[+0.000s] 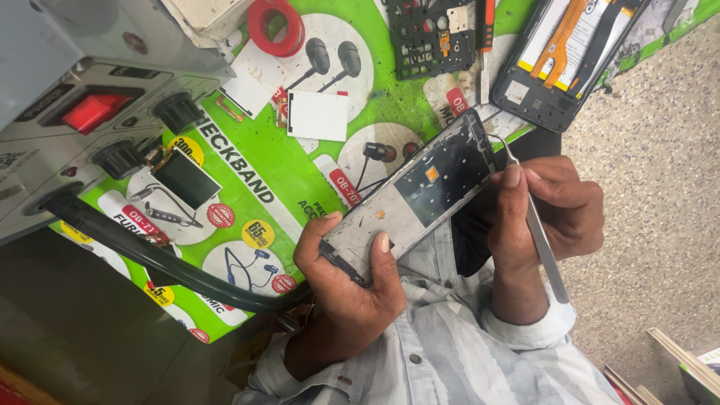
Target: The person uses a metal prying tool to carefully separate the screen assembly from the smartphone's frame. They then handle a yellow battery package and apply a strip of white adhesive tape to its edge.
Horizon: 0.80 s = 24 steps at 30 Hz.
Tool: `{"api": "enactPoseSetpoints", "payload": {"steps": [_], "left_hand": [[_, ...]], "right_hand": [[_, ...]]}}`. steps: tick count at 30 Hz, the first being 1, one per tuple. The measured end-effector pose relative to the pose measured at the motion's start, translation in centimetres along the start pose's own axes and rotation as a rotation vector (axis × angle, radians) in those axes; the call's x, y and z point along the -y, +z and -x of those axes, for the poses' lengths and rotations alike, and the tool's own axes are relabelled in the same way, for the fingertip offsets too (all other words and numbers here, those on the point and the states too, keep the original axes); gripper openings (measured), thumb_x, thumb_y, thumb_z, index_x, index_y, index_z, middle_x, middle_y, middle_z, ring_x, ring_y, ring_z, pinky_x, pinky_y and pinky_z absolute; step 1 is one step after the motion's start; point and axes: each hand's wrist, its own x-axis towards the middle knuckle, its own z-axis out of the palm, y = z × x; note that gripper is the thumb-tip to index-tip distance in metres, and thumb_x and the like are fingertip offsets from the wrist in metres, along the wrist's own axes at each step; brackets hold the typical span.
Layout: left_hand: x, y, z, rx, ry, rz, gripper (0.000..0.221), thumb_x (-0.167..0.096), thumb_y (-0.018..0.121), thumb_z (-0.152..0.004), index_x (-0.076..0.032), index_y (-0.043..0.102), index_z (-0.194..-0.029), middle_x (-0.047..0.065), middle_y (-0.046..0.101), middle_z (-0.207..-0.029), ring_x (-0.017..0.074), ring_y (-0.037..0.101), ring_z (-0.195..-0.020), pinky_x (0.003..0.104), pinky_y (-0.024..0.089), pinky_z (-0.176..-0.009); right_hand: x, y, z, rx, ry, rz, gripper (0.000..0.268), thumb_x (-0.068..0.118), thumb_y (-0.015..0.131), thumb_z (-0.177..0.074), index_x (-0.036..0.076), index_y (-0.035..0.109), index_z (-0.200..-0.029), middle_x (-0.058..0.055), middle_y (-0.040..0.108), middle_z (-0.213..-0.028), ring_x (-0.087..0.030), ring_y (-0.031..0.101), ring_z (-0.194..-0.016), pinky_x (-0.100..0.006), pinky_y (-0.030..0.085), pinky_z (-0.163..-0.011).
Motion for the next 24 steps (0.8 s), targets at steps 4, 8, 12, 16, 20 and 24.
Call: {"api": "enactPoseSetpoints", "payload": {"steps": [4, 8, 12, 16, 20, 24], "left_hand": [[0.0, 0.0, 0.0, 0.017, -0.005, 0.039, 0.056, -0.001, 0.064, -0.102, 0.002, 0.027, -0.145, 0.023, 0.047, -0.131, 0.0258, 0.062, -0.121, 0.033, 0.058, -0.105], [-0.1, -0.2, 0.0, 0.033, -0.029, 0.048, 0.056, 0.000, 0.064, -0.102, 0.002, 0.027, -0.144, 0.023, 0.047, -0.130, 0.0246, 0.062, -0.118, 0.033, 0.057, -0.103], [-0.2, -0.5, -0.1, 0.050, -0.024, 0.013, 0.058, 0.000, 0.066, -0.101, 0.001, 0.027, -0.144, 0.022, 0.047, -0.128, 0.0245, 0.060, -0.117, 0.034, 0.056, -0.103], [-0.5, -0.5, -0.3, 0.033, -0.071, 0.066, 0.057, 0.000, 0.065, -0.101, 0.000, 0.028, -0.144, 0.022, 0.047, -0.129, 0.0253, 0.060, -0.117, 0.034, 0.054, -0.104], [-0.5, -0.7, -0.4, 0.066, -0.098, 0.123, 0.057, 0.000, 0.064, -0.103, 0.001, 0.027, -0.145, 0.023, 0.049, -0.131, 0.0252, 0.061, -0.118, 0.035, 0.054, -0.105], [-0.6, -1.1, -0.5, 0.092, -0.117, 0.105, 0.057, 0.000, 0.064, -0.102, 0.002, 0.027, -0.145, 0.023, 0.050, -0.130, 0.0259, 0.061, -0.117, 0.035, 0.054, -0.103]], "right_hand": [[0.4, 0.2, -0.4, 0.032, -0.056, 0.056, 0.024, -0.006, 0.073, -0.112, -0.001, 0.052, -0.103, -0.019, 0.070, -0.087, -0.020, 0.070, -0.078, -0.026, 0.055, -0.074], [0.6, 0.7, -1.1, 0.057, -0.127, 0.135, 0.024, -0.007, 0.074, -0.111, 0.000, 0.053, -0.102, -0.019, 0.071, -0.087, -0.021, 0.071, -0.078, -0.027, 0.057, -0.073], [1.0, 1.2, -1.5, 0.064, -0.124, 0.159, 0.024, -0.007, 0.074, -0.110, -0.001, 0.053, -0.100, -0.018, 0.071, -0.086, -0.020, 0.070, -0.077, -0.028, 0.056, -0.072], [1.7, 1.9, -1.9, 0.041, -0.089, 0.114, 0.026, -0.006, 0.074, -0.112, -0.001, 0.053, -0.099, -0.018, 0.071, -0.088, -0.020, 0.071, -0.079, -0.027, 0.057, -0.073], [2.1, 2.4, -2.4, 0.050, -0.050, 0.097, 0.023, -0.006, 0.074, -0.109, 0.000, 0.053, -0.100, -0.018, 0.070, -0.088, -0.019, 0.070, -0.078, -0.026, 0.055, -0.070], [3.3, 2.9, -1.8, 0.110, -0.114, 0.196, 0.024, -0.006, 0.075, -0.110, 0.001, 0.054, -0.100, -0.018, 0.072, -0.090, -0.019, 0.069, -0.078, -0.026, 0.054, -0.069]]}}
